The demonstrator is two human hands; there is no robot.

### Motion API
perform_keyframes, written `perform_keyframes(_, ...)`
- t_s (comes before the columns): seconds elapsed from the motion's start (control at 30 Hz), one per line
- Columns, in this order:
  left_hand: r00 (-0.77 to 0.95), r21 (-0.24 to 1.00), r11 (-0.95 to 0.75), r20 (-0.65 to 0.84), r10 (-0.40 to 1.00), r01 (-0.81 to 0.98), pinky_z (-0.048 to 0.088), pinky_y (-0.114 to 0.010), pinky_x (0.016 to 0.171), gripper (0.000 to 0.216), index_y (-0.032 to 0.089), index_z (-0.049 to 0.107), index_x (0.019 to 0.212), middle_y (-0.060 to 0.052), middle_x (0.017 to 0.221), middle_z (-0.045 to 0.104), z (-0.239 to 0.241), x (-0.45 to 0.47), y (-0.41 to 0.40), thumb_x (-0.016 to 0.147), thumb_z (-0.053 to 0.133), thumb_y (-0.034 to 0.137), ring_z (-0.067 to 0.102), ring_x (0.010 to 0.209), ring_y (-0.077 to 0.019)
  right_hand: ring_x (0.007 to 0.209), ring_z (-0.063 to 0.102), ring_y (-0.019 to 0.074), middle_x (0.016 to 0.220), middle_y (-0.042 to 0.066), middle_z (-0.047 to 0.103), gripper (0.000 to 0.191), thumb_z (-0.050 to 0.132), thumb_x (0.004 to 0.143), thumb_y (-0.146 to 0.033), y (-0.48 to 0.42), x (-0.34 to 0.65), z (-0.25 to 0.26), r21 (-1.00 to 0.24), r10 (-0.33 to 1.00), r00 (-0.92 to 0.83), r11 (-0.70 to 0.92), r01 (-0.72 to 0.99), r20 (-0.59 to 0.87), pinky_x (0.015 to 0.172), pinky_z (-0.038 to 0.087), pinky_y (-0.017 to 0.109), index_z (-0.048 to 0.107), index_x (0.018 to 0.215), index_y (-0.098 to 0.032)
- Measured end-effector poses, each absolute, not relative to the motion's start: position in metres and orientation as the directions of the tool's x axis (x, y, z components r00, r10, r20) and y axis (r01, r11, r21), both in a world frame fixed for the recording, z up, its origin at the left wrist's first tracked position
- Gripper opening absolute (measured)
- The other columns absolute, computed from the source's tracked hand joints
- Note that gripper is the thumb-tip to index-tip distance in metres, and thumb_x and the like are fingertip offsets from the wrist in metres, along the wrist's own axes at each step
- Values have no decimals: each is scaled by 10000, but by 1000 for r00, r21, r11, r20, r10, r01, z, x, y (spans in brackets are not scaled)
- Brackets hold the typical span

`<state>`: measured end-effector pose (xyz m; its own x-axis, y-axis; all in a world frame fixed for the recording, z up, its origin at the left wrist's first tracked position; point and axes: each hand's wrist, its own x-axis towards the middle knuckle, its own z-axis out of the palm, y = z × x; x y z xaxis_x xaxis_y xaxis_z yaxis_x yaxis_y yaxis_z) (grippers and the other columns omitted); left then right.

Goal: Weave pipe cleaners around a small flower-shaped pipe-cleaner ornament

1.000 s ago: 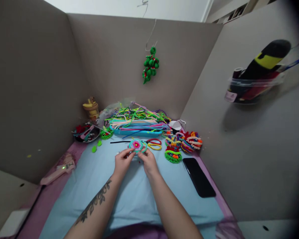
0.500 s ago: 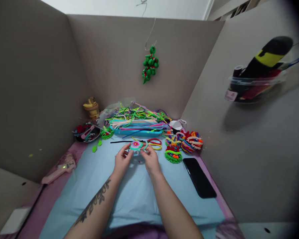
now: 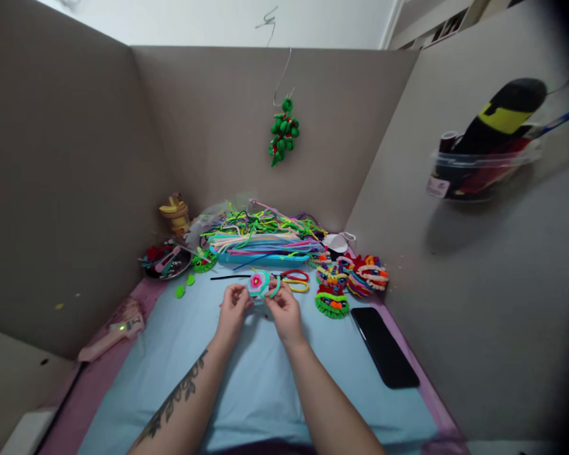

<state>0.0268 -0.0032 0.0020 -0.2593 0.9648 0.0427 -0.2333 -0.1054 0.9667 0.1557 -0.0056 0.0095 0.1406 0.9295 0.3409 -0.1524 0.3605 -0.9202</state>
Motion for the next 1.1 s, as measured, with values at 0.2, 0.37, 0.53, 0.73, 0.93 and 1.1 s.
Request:
perform_keyframes(0.2,24,829,120,-128,992,-546,472,-242,646,512,244,526,1137,-40,990,634,11,18,-3,681,732,351,616,739,-122,1124,489,234,995,49,652,55,668,731,-210,-7,159,10,-887,884,80,462,-4,460,1032,290,398,699,737,-255)
perform_keyframes(0.37,-56,855,37,-77,995,-517,473,-246,670,467,223,540,1008,-33,955,632,7,15,-1,619,775,327,613,752,-129,954,548,209,964,52,611,39,644,753,-238,-7,158,10,-915,916,-17,400,-51,401,904,397,354,677,735,-229)
perform_keyframes(0.53,-239,985,-100,65,969,-141,467,-248,677,352,173,538,778,-54,940,623,-2,22,2,604,754,390,602,826,-161,780,536,178,774,14,582,104,616,768,-250,-9,158,13,-914,914,32,406,-28,405,765,419,298,633,672,-216)
perform_keyframes(0.73,-77,973,-69,53,996,-220,439,-221,614,488,182,525,1091,-30,823,653,5,26,-4,688,704,392,595,717,-130,797,548,183,771,13,593,110,618,767,-246,-6,160,13,-906,907,-11,419,-57,420,791,411,301,638,664,-213)
perform_keyframes(0.93,70,943,73,-53,996,-324,396,-191,493,438,182,634,1049,-50,833,652,14,20,-9,655,745,336,554,611,-108,808,539,184,792,23,583,134,646,745,-295,-4,162,9,-927,935,-9,350,-134,354,792,422,308,637,647,-203)
perform_keyframes(1.1,49,916,59,-43,998,-396,457,-212,575,554,198,578,1151,-73,927,674,11,22,-9,640,761,308,633,744,-160,989,530,205,1117,58,554,185,695,684,-300,0,161,-1,-937,954,160,283,-203,254,810,442,302,652,844,-218)
